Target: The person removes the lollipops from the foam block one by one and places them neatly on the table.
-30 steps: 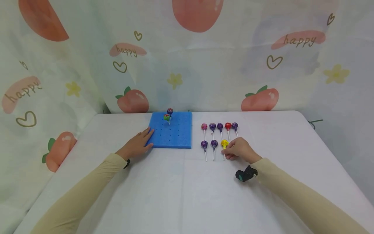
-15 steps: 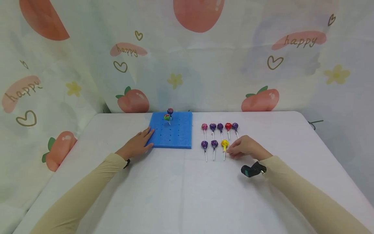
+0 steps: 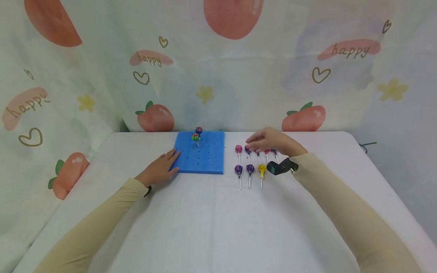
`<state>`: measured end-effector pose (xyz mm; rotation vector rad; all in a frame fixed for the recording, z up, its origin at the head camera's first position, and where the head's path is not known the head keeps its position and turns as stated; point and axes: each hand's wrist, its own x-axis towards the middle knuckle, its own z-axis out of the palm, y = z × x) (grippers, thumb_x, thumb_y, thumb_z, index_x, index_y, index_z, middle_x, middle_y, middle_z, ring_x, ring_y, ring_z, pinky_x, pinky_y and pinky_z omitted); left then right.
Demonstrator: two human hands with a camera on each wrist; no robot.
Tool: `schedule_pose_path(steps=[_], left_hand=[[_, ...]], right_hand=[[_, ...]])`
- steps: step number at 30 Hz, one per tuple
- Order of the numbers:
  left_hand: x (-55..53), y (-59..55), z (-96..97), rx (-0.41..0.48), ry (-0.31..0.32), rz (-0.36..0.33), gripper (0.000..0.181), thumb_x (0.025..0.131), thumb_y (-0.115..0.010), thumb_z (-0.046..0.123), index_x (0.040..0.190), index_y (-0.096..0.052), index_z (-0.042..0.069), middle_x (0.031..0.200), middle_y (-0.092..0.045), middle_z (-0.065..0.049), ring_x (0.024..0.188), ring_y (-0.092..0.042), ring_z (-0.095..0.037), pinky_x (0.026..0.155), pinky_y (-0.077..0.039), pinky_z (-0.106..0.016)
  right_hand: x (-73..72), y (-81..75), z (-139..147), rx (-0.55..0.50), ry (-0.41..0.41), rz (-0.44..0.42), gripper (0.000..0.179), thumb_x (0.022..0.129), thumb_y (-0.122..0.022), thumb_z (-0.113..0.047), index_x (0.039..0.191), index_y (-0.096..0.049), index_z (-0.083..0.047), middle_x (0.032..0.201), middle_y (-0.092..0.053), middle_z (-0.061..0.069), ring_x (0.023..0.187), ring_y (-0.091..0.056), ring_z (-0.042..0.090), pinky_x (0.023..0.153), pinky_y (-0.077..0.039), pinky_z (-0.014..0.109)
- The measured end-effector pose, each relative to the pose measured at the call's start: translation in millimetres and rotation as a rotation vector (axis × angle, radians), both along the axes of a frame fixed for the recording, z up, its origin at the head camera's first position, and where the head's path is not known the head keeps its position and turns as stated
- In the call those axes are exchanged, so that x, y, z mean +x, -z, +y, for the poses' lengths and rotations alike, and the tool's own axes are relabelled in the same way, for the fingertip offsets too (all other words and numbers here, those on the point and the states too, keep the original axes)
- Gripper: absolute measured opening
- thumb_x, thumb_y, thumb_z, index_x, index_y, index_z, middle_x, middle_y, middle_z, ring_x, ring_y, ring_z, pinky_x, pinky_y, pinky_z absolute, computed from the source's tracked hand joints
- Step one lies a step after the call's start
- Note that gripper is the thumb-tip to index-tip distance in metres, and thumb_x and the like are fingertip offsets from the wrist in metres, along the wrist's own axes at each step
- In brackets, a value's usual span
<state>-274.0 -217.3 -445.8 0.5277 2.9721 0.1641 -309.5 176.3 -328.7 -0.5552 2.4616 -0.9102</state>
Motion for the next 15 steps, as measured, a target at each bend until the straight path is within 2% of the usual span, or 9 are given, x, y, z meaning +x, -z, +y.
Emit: schedule_pose_path(steps=[4, 8, 12, 15], left_hand=[[-0.5, 1.8, -1.3, 0.003, -0.007, 0.001, 0.069, 0.097, -0.043, 0.04, 0.15, -0.018, 0.004, 0.157, -0.015, -0.019, 0.146, -0.015, -0.031, 0.119, -0.017, -0.044], [-1.7, 2.9, -1.2, 0.0, -0.007, 0.0, 0.068, 0.097, -0.043, 0.04, 0.15, -0.018, 0.004, 0.157, -0.015, -0.019, 0.146, -0.016, -0.031, 0.119, -0.017, -0.044], [-2.5, 2.7, -1.3, -0.01, -0.006, -0.01, 0.069, 0.098, -0.042, 0.041, 0.15, -0.017, 0.004, 0.157, -0.014, -0.018, 0.146, -0.014, -0.03, 0.119, -0.016, -0.044], [-2.4, 1.3, -1.5, -0.01, -0.008, -0.013, 0.069, 0.098, -0.042, 0.041, 0.15, -0.017, 0.004, 0.157, -0.014, -0.018, 0.147, -0.014, -0.03, 0.12, -0.016, -0.044]], right_hand=[[-21.2, 3.3, -32.1, -0.188, 0.015, 0.051, 0.042, 0.094, -0.058, -0.026, 0.127, -0.056, -0.001, 0.126, -0.061, 0.018, 0.111, -0.061, 0.028, 0.098, -0.048, 0.044], [-41.0, 19.2, -62.2, -0.366, 0.085, 0.025, 0.041, 0.095, -0.056, -0.02, 0.128, -0.053, 0.003, 0.128, -0.058, 0.021, 0.117, -0.058, 0.031, 0.101, -0.046, 0.042], [-51.6, 36.7, -90.7, -0.462, 0.153, -0.027, 0.04, 0.095, -0.056, -0.017, 0.128, -0.053, 0.005, 0.13, -0.055, 0.025, 0.121, -0.054, 0.037, 0.104, -0.042, 0.046], [-53.3, 48.7, -110.3, -0.505, 0.168, -0.07, 0.039, 0.094, -0.056, -0.015, 0.127, -0.052, 0.006, 0.131, -0.054, 0.026, 0.124, -0.051, 0.039, 0.105, -0.041, 0.046]])
